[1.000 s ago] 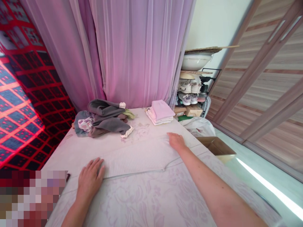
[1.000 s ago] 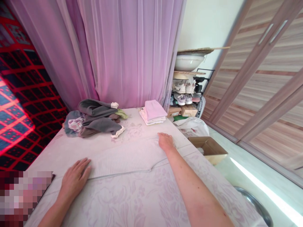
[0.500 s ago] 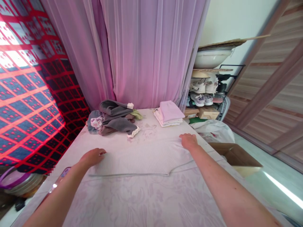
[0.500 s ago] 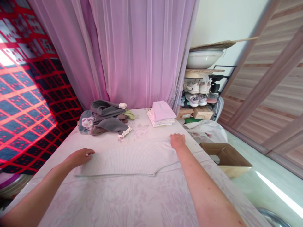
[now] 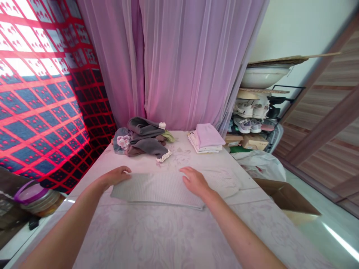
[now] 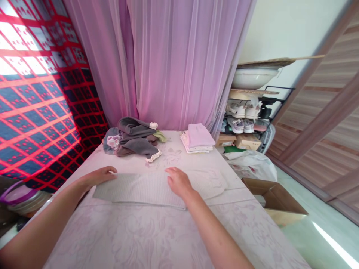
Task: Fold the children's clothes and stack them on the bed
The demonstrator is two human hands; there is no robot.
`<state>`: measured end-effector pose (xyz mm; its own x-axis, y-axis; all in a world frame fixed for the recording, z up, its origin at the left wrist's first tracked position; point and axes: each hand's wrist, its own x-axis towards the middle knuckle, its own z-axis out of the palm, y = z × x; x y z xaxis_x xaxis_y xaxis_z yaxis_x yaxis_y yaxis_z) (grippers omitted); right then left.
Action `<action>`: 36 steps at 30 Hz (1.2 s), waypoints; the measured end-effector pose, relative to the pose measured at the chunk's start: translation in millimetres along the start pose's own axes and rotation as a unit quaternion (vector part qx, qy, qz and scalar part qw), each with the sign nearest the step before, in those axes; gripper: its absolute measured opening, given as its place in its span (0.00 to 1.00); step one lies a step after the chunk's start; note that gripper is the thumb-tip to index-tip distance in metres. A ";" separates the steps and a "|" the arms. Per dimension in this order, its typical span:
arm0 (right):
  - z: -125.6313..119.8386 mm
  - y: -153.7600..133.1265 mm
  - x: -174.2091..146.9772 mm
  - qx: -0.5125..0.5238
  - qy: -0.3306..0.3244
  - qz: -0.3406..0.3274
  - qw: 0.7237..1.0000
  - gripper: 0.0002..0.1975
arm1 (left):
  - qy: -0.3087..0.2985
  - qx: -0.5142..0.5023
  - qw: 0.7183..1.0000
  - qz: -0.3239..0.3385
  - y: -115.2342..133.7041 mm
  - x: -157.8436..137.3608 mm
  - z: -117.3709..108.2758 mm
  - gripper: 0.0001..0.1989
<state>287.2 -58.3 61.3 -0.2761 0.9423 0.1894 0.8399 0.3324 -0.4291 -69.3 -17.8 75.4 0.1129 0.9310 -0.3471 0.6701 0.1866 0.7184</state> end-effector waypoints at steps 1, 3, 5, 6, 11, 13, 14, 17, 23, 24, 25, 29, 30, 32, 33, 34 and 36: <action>7.9 -22.2 -0.4 0.039 -0.013 -0.034 0.999 0.22 | -0.007 -0.071 0.997 -0.001 7.5 -7.2 1.5 0.22; 23.5 -63.5 -1.8 0.107 -0.032 -0.081 0.990 0.26 | -0.011 -0.154 0.988 0.005 23.5 -20.9 6.3 0.25; 39.0 -96.5 -3.7 0.161 -0.035 -0.090 0.982 0.37 | -0.011 -0.210 0.977 0.021 38.2 -30.8 13.7 0.24; 46.8 -108.9 -4.9 0.183 -0.033 -0.083 0.979 0.43 | -0.012 -0.239 0.971 0.029 44.4 -33.9 18.1 0.24; 78.2 -134.2 -9.4 0.256 0.053 -0.020 0.965 0.59 | -0.024 -0.388 0.920 0.055 64.8 -38.6 41.1 0.20; 81.9 -133.3 -8.8 0.268 0.110 0.008 0.957 0.53 | -0.043 -0.432 0.899 0.065 70.8 -40.0 47.5 0.18; 81.7 -131.9 -7.9 0.271 0.134 0.018 0.953 0.49 | -0.055 -0.449 0.889 0.072 73.7 -41.0 49.8 0.17; 76.7 -126.1 -4.4 0.270 0.174 0.016 0.947 0.39 | -0.078 -0.482 0.868 0.089 80.6 -43.4 53.5 0.14; 63.5 -116.9 -0.3 0.313 0.179 0.027 0.932 0.30 | -0.076 -0.504 0.856 0.088 76.7 -38.1 52.4 0.09; 59.2 -115.9 0.6 0.326 0.180 0.036 0.927 0.28 | -0.071 -0.506 0.856 0.080 73.6 -36.5 52.2 0.09; 53.5 -114.9 2.1 0.339 0.181 0.041 0.922 0.26 | -0.064 -0.508 0.856 0.070 70.0 -35.1 52.4 0.09; 19.8 -109.1 14.5 0.383 0.197 0.024 0.902 0.21 | -0.030 -0.499 0.866 0.020 54.4 -32.3 57.2 0.08; 9.7 -107.4 19.3 0.400 0.203 0.022 0.894 0.20 | -0.030 -0.496 0.868 0.012 50.9 -32.4 59.5 0.08; -11.1 -104.4 30.6 0.447 0.212 0.033 0.869 0.19 | -0.039 -0.498 0.866 0.002 45.3 -32.9 65.6 0.08; -21.6 -103.6 36.8 0.474 0.214 0.042 0.853 0.19 | -0.043 -0.502 0.864 -0.003 43.3 -33.2 69.2 0.08; -32.0 -103.3 43.1 0.501 0.217 0.051 0.837 0.19 | -0.046 -0.508 0.860 -0.008 41.8 -33.2 73.2 0.08; -52.5 -105.0 55.5 0.544 0.226 0.059 0.806 0.17 | -0.054 -0.524 0.850 -0.018 40.4 -32.7 82.1 0.09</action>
<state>208.2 -43.0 163.2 0.1799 0.9410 0.2867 -0.1279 0.3114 -0.9416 14.2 -66.4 66.3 0.2105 0.8954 -0.3922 -0.3399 0.4433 0.8295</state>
